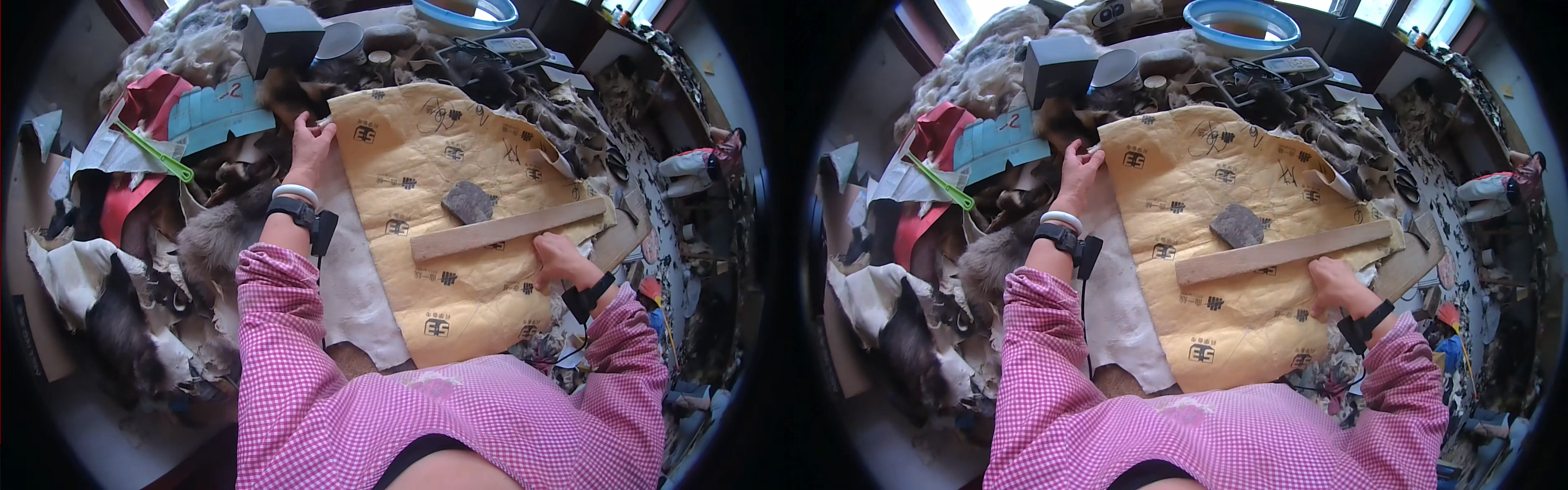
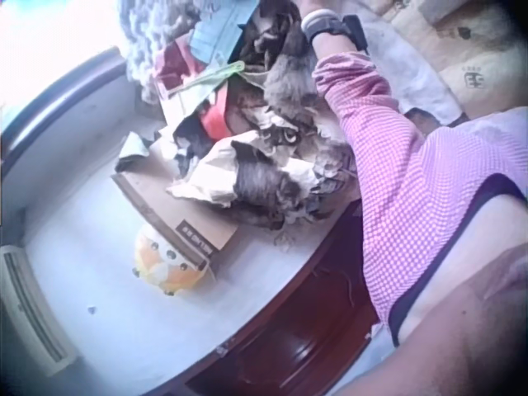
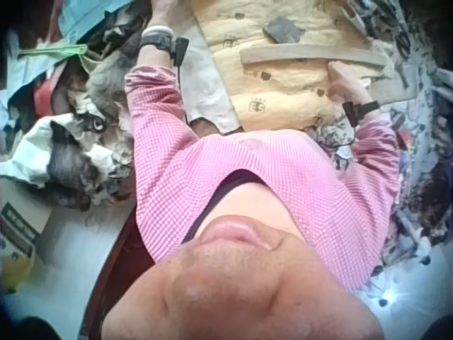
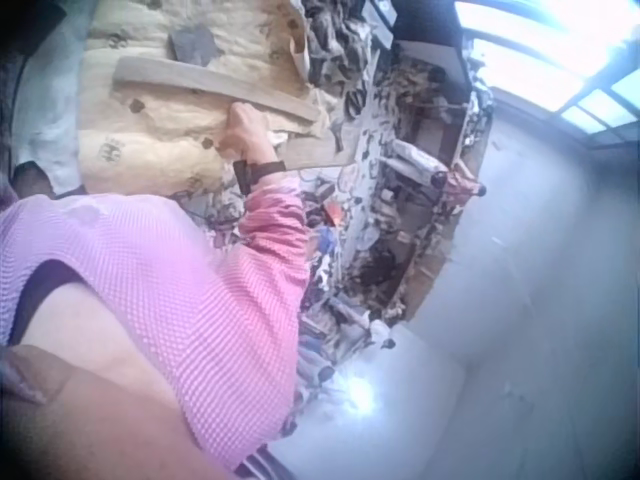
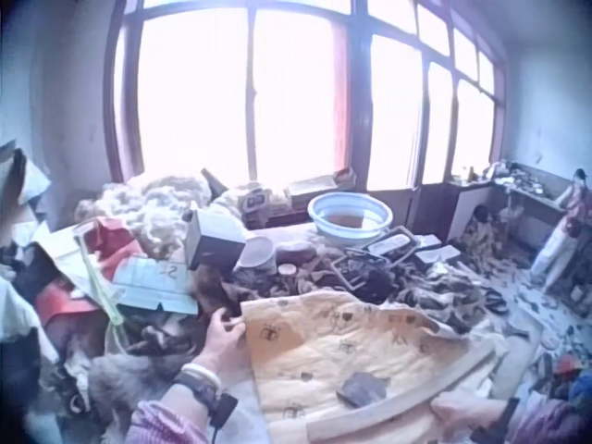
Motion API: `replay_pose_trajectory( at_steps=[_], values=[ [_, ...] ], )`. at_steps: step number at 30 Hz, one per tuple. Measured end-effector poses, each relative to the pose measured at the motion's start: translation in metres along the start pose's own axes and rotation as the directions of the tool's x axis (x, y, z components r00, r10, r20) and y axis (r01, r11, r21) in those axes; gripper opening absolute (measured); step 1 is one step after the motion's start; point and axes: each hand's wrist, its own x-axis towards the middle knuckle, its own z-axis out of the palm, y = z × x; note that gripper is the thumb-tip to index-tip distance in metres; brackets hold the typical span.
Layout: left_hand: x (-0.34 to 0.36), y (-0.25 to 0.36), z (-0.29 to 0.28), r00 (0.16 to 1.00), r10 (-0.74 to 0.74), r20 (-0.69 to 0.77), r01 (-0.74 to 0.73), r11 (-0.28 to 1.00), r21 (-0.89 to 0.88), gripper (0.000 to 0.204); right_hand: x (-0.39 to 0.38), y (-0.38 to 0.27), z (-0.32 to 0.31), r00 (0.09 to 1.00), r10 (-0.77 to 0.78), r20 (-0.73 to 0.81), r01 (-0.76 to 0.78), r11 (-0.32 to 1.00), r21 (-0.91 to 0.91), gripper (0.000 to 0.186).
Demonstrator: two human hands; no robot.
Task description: Trimming and cutting animal fur pelts on a workshop table using a knife and scissors.
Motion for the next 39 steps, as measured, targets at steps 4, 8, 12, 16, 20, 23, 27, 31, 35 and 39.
replay_pose_trajectory(
  at_steps=[4, 8, 12, 16, 20, 23, 27, 31, 35, 39],
  values=[
    [-0.002, 0.023, 0.015, 0.991, 0.105, 0.087, -0.073, 0.948, -0.309, 0.054, -0.003, 0.000, -0.003, 1.000, 0.003, 0.017, -0.003, 1.000, 0.008, 0.061],
    [0.004, 0.048, 0.020, 0.984, 0.130, 0.122, -0.083, 0.941, -0.329, 0.033, -0.004, 0.006, 0.005, 0.999, -0.003, -0.033, 0.003, 1.000, -0.002, 0.059],
    [0.015, 0.064, 0.015, 0.934, 0.355, -0.046, -0.356, 0.911, -0.206, 0.018, -0.005, -0.002, -0.004, 1.000, 0.027, 0.004, -0.027, 1.000, -0.014, 0.061],
    [0.037, 0.069, 0.004, 0.825, 0.527, -0.204, -0.540, 0.841, -0.012, 0.013, -0.002, -0.006, -0.009, 0.999, 0.010, 0.037, -0.010, 1.000, -0.020, 0.060],
    [0.050, 0.067, -0.009, 0.761, 0.501, -0.411, -0.531, 0.846, 0.047, 0.009, -0.005, -0.006, -0.008, 1.000, 0.012, 0.017, -0.013, 1.000, 0.006, 0.058],
    [0.063, 0.058, -0.029, 0.691, 0.553, -0.466, -0.534, 0.825, 0.186, 0.006, -0.004, -0.012, -0.013, 0.999, 0.036, 0.039, -0.036, 0.999, 0.009, 0.057],
    [0.060, 0.067, -0.040, 0.744, 0.390, -0.543, -0.445, 0.895, 0.033, 0.004, -0.005, -0.011, -0.012, 0.996, 0.072, 0.050, -0.072, 0.997, 0.006, 0.057],
    [0.057, 0.062, -0.060, 0.719, 0.342, -0.605, -0.440, 0.898, -0.015, 0.013, -0.003, -0.008, -0.009, 0.997, 0.050, 0.052, -0.051, 0.999, 0.008, 0.058],
    [0.024, 0.078, -0.043, 0.377, 0.877, -0.298, -0.547, 0.470, 0.693, 0.024, -0.005, -0.006, -0.006, 0.999, 0.029, 0.039, -0.029, 1.000, 0.007, 0.057],
    [-0.023, 0.048, -0.005, 0.870, 0.346, 0.351, -0.475, 0.776, 0.415, 0.014, -0.003, -0.009, -0.007, 0.998, 0.041, 0.047, -0.041, 0.999, -0.006, 0.058]
  ],
)
